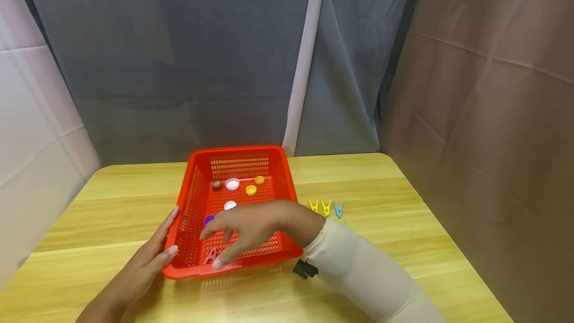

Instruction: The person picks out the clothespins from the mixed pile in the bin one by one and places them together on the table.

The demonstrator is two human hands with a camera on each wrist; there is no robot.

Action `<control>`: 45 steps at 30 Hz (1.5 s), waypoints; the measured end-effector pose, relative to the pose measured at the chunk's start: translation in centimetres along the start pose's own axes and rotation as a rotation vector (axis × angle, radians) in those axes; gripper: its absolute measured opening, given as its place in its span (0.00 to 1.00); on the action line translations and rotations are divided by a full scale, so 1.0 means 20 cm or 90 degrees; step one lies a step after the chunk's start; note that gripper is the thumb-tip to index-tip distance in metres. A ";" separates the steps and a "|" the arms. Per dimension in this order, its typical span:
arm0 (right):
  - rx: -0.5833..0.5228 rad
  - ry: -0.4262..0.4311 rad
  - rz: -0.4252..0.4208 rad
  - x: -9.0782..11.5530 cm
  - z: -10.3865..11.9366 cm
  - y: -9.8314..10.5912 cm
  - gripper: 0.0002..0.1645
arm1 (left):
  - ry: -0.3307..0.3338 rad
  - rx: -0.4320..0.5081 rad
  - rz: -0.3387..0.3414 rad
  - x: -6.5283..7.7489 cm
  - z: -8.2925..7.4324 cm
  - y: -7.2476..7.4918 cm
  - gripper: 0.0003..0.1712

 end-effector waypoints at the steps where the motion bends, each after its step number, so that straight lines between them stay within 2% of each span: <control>1: 0.002 0.006 0.011 0.00 0.02 0.01 0.43 | -0.002 -0.001 -0.001 0.00 0.00 0.00 0.46; 5: 0.000 0.027 0.033 0.00 0.08 0.08 0.43 | -0.004 0.000 -0.005 -0.01 0.00 0.00 0.46; 10: 0.015 0.018 0.004 -0.01 0.12 0.20 0.43 | -0.003 0.024 0.003 -0.01 0.00 -0.01 0.46; 14: 0.030 -0.004 -0.022 -0.07 0.09 0.28 0.42 | -0.019 0.034 -0.001 -0.02 0.00 -0.01 0.46; 20: 0.017 -0.030 -0.066 -0.19 -0.01 0.34 0.38 | -0.007 0.021 -0.006 -0.02 0.01 -0.01 0.47; 25: -0.027 -0.033 -0.026 -0.29 -0.12 0.31 0.38 | -0.015 0.027 -0.003 -0.03 0.01 -0.01 0.46; 30: -0.055 -0.069 0.014 -0.37 -0.21 0.25 0.38 | -0.033 0.024 -0.011 -0.04 0.00 -0.01 0.47; 34: -0.091 -0.084 0.042 -0.42 -0.26 0.19 0.37 | -0.031 0.028 -0.009 -0.03 -0.01 -0.01 0.47; 41: -0.153 -0.101 0.057 -0.45 -0.30 0.12 0.29 | -0.042 0.019 -0.015 -0.02 -0.02 0.00 0.47; 45: -0.183 -0.110 0.092 -0.47 -0.30 0.08 0.27 | -0.039 0.017 -0.013 -0.02 -0.02 0.00 0.47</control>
Point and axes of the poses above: each hand's wrist, its own x-axis away from the middle knuckle, its own y-axis out of the back of the hand, z = x × y, the point moved 1 cm from there along -x, towards the middle knuckle, and after that the axes turned 10 degrees about -z, right-handed, at the moved point
